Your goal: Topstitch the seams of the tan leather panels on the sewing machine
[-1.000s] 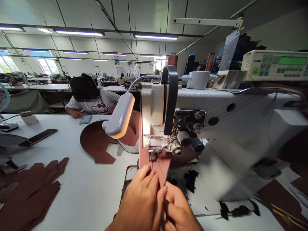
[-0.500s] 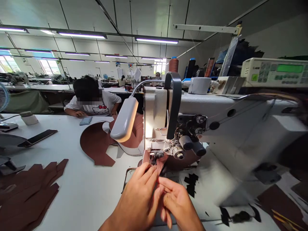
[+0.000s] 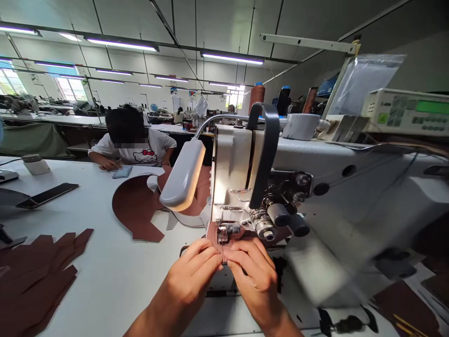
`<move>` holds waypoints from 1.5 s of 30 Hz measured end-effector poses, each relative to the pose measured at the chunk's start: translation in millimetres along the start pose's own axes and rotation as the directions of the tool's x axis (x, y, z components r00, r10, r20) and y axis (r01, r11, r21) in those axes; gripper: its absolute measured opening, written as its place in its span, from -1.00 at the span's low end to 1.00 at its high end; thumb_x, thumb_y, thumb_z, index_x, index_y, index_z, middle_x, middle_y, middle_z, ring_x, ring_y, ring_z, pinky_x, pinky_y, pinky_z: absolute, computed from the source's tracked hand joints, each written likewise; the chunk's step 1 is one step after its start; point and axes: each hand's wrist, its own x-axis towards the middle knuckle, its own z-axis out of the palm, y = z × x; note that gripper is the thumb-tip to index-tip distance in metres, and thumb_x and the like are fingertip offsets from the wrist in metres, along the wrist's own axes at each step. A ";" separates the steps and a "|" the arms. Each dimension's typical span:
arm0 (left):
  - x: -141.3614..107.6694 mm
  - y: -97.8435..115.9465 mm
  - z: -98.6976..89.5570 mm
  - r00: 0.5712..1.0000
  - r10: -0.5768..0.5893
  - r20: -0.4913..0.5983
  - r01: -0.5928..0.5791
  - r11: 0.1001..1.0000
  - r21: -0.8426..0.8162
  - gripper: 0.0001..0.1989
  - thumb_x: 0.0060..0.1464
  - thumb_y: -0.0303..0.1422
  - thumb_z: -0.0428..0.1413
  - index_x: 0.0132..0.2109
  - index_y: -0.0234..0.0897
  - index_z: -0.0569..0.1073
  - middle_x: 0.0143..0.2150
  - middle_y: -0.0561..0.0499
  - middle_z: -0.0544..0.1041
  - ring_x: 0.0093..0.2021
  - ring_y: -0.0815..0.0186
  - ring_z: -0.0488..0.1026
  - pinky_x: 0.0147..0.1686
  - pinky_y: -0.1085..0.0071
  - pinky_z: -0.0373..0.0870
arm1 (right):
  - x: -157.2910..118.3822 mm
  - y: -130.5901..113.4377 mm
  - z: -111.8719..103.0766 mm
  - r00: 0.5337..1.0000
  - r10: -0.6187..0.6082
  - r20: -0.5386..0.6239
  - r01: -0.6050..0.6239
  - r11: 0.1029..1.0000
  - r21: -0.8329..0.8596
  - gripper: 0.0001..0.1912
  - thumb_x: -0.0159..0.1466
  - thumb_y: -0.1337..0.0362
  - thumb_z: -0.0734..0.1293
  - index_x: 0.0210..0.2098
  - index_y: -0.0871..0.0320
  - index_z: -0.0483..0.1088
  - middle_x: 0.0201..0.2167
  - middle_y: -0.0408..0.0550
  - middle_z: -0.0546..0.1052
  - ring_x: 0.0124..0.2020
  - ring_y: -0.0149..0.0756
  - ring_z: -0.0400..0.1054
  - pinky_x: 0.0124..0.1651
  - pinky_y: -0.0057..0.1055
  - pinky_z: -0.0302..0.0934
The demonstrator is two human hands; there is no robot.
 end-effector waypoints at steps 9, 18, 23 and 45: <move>-5.2 -28.1 6.5 0.988 -0.070 0.138 0.080 0.995 -0.067 -0.78 0.14 -0.64 -0.09 -0.17 -0.35 0.37 -0.25 -0.06 0.47 -0.12 0.29 0.35 -0.10 0.34 0.38 | 2.4 9.2 -4.7 0.955 0.231 0.187 -0.197 0.963 -0.186 -0.84 0.14 0.24 0.34 -0.28 0.16 0.39 -0.32 0.01 0.51 -0.22 -0.15 0.35 -0.15 -0.23 0.24; -2.2 -32.1 9.3 0.992 -0.081 0.094 0.087 0.994 -0.062 -0.82 0.10 -0.64 -0.01 -0.22 -0.33 0.37 -0.34 -0.02 0.44 -0.23 0.31 0.36 -0.18 0.33 0.40 | 16.2 9.1 -10.1 0.757 0.547 0.359 -0.463 0.835 -0.296 -0.62 0.08 0.14 0.34 -0.13 0.17 0.41 -0.12 0.09 0.47 -0.06 -0.03 0.32 -0.01 -0.13 0.20; 0.6 -34.7 10.5 0.994 -0.067 0.082 0.071 0.996 -0.057 -0.84 0.11 -0.63 -0.02 -0.25 -0.32 0.36 -0.36 0.00 0.43 -0.24 0.33 0.36 -0.17 0.36 0.39 | 25.2 10.0 -13.4 0.737 0.486 0.469 -0.500 0.860 -0.106 -0.75 0.11 0.24 0.31 -0.20 0.09 0.45 -0.14 -0.07 0.52 -0.07 -0.18 0.35 0.02 -0.27 0.18; -4.3 -33.5 9.8 0.997 -0.051 0.052 0.051 0.999 0.007 -0.79 0.15 -0.53 -0.06 -0.43 -0.32 0.34 -0.50 0.02 0.42 -0.35 0.36 0.36 -0.33 0.50 0.39 | -8.6 47.3 4.9 0.837 0.365 0.407 -0.194 0.894 -0.403 -0.57 0.10 0.01 0.25 -0.17 0.15 0.48 -0.19 0.06 0.54 -0.17 0.00 0.44 -0.20 -0.22 0.38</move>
